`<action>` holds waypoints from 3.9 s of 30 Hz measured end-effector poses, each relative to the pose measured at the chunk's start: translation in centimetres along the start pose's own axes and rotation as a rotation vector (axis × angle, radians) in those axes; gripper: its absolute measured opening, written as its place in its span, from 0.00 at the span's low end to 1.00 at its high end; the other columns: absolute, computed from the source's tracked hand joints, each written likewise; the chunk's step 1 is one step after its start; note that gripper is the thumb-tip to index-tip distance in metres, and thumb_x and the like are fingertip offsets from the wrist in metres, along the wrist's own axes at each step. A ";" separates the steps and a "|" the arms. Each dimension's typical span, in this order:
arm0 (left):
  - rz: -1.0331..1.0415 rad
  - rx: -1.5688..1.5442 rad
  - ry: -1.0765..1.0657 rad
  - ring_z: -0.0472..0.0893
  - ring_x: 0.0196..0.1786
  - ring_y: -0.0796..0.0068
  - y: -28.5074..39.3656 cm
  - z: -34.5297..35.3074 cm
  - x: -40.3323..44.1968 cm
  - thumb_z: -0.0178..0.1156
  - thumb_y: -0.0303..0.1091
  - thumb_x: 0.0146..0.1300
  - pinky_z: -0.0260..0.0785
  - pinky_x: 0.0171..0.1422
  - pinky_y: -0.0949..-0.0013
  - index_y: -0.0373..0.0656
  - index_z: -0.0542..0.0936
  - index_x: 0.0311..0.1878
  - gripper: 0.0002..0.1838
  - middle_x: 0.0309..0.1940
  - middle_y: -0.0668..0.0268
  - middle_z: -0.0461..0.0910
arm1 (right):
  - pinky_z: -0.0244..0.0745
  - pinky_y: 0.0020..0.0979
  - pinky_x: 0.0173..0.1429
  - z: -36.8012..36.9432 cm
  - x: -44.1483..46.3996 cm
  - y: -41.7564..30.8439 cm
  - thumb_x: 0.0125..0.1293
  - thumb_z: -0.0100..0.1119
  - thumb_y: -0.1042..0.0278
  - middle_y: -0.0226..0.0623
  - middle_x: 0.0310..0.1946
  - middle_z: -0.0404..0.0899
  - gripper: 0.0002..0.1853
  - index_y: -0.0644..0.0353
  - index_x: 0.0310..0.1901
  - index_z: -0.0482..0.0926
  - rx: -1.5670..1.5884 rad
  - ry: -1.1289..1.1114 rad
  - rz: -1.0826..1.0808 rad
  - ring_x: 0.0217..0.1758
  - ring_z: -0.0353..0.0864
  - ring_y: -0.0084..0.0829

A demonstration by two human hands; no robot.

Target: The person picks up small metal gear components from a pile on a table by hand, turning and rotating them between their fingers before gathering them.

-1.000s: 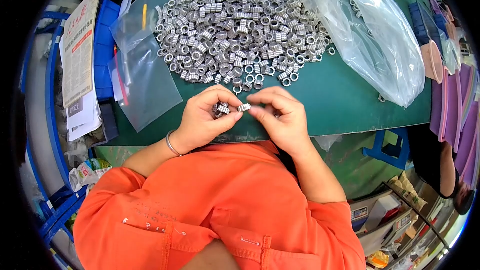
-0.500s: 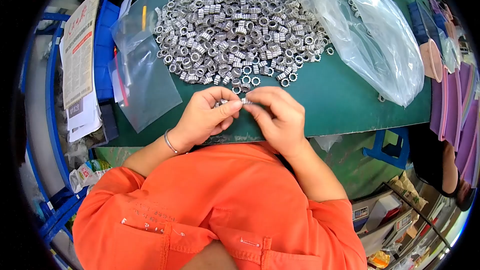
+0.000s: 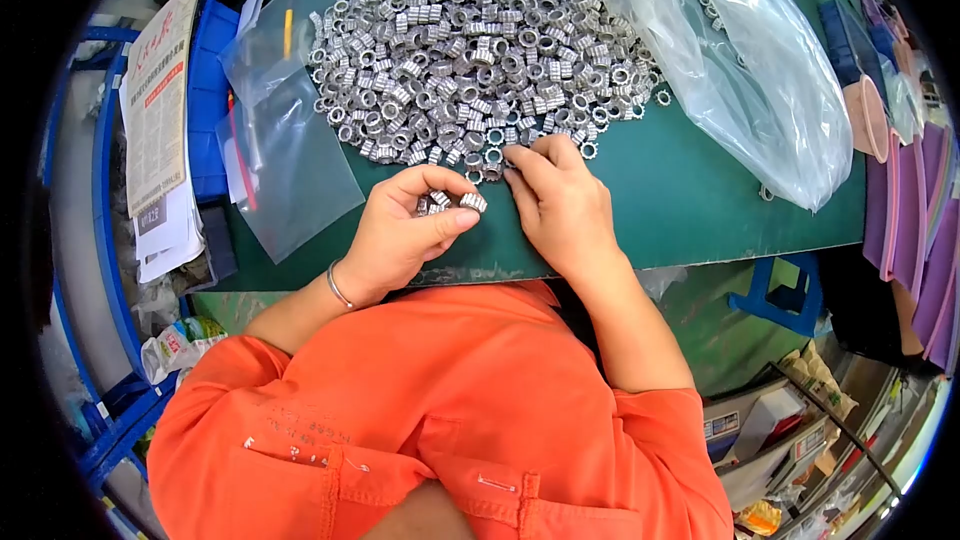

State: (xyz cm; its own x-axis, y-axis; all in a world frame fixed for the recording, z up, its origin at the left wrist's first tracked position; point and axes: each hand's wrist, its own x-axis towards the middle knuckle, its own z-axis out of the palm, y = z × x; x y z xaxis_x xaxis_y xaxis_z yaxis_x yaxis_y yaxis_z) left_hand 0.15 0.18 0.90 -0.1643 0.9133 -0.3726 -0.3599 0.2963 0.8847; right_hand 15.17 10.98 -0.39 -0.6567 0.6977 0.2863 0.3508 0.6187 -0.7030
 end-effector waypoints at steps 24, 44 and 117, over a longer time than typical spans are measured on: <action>-0.205 -0.475 -0.063 0.65 0.25 0.88 -0.1 -0.4 0.2 0.57 0.25 0.63 0.55 0.22 0.86 0.38 0.75 0.47 0.09 0.35 0.67 0.77 | 0.74 0.32 0.35 -0.2 -1.1 -1.5 0.54 0.63 0.75 0.38 0.35 0.75 0.10 0.60 0.39 0.79 0.066 -0.070 0.053 0.34 0.79 0.37; -0.176 -0.445 -0.145 0.67 0.25 0.89 -0.1 -0.5 -0.1 0.55 0.27 0.65 0.56 0.21 0.86 0.34 0.77 0.49 0.11 0.35 0.69 0.77 | 0.54 0.15 0.18 0.9 -2.0 -2.1 0.49 0.65 0.84 0.32 0.34 0.77 0.18 0.61 0.42 0.72 0.443 0.120 0.008 0.16 0.57 0.11; 0.325 0.354 -0.034 0.76 0.38 0.79 -0.3 0.0 0.0 0.66 0.22 0.54 0.67 0.44 0.77 0.37 0.80 0.35 0.06 0.34 0.67 0.78 | 0.66 0.15 0.34 0.4 -3.1 -1.3 0.61 0.58 0.83 0.30 0.36 0.77 0.11 0.69 0.46 0.76 1.183 -0.091 0.521 0.32 0.72 0.13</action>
State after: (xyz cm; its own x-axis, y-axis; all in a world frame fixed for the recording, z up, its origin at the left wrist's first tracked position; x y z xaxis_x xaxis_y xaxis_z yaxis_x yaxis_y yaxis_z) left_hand 0.25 0.08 0.60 -0.1839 0.9813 -0.0570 0.0407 0.0655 0.9970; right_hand 16.44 7.88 -0.60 -0.6813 0.7027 -0.2053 -0.1918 -0.4420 -0.8763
